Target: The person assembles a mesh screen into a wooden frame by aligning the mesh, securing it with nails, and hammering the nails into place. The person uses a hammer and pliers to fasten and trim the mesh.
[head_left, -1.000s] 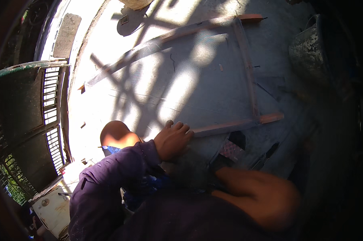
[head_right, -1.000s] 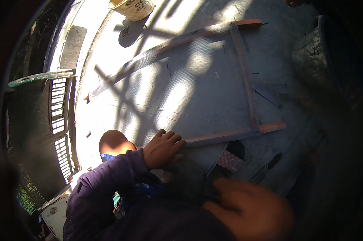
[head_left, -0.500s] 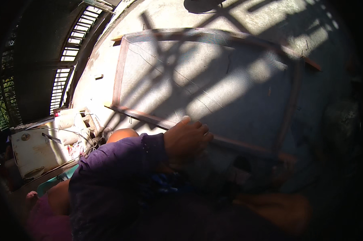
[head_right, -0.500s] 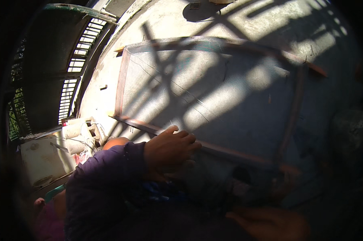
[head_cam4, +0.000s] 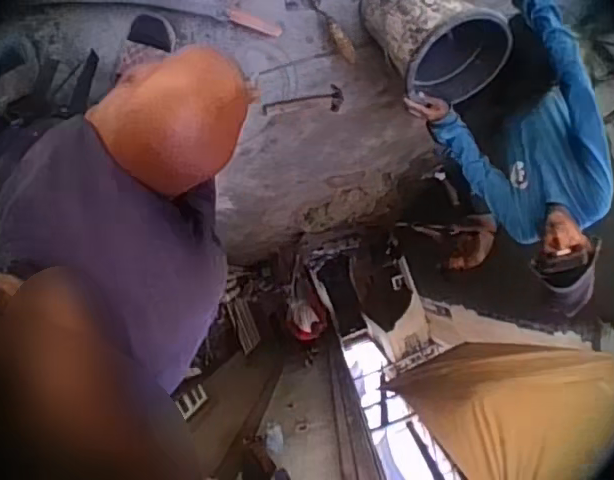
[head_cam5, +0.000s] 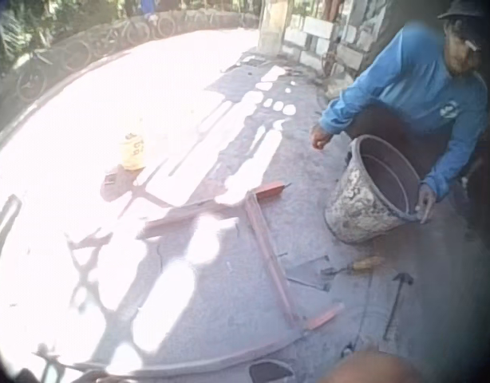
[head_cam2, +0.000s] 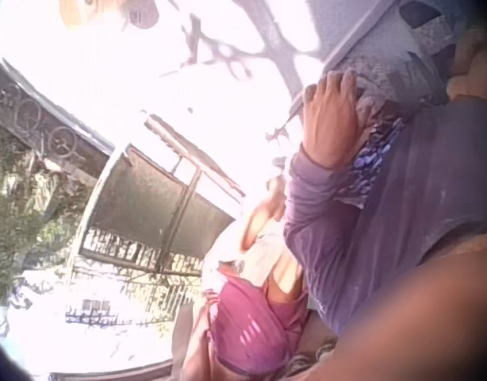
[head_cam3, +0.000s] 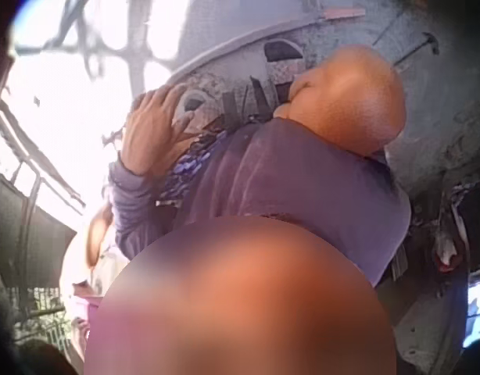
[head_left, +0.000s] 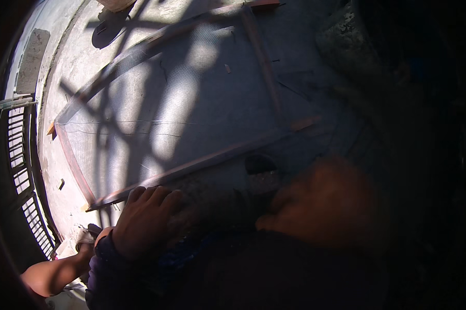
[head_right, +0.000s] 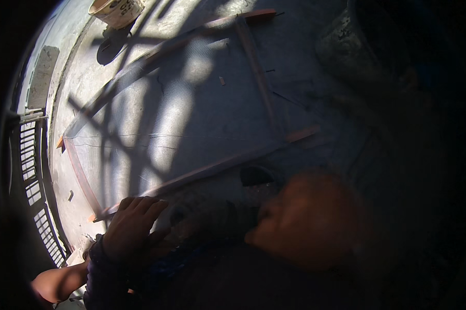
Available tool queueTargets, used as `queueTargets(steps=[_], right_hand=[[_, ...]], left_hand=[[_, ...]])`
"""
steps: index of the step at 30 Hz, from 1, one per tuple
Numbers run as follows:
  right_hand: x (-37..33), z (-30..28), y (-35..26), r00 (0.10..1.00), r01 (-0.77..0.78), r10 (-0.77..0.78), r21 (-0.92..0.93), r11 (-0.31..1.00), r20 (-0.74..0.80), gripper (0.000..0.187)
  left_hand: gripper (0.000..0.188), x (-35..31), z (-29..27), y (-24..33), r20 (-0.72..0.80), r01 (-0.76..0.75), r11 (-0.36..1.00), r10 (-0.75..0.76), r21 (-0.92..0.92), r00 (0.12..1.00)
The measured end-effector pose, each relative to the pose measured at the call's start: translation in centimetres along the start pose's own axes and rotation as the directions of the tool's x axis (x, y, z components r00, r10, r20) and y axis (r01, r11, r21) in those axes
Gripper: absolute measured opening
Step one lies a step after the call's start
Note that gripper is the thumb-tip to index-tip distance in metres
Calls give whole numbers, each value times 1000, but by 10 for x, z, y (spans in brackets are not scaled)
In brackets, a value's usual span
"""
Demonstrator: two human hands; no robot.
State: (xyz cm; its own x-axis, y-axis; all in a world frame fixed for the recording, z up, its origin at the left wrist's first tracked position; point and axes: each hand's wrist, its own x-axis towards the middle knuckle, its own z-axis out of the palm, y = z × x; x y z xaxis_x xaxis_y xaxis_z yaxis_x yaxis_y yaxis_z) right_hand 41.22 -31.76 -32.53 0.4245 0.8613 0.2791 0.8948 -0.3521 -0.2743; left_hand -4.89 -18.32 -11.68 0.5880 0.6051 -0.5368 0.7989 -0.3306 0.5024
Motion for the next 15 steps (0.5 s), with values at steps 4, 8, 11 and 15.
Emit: queueTargets(steps=[4,8,11,15], right_hand=[[4,43,103,987,-154,139,-228,961,-79,62],[29,42,159,947,-307,294,-90,948,-130,56],[49,33,132,977,-193,194,-18,981,91,50],[50,39,54,908,323,-322,43,946,269,41]], left_hand=[[49,1,-4,-1,-18,86,989,-89,-122,996],[44,-13,19,-38,-82,232,960,-247,-153,966],[42,-32,37,-66,-93,298,933,-321,-200,942],[42,-49,45,-70,-105,283,933,-312,-221,944]])
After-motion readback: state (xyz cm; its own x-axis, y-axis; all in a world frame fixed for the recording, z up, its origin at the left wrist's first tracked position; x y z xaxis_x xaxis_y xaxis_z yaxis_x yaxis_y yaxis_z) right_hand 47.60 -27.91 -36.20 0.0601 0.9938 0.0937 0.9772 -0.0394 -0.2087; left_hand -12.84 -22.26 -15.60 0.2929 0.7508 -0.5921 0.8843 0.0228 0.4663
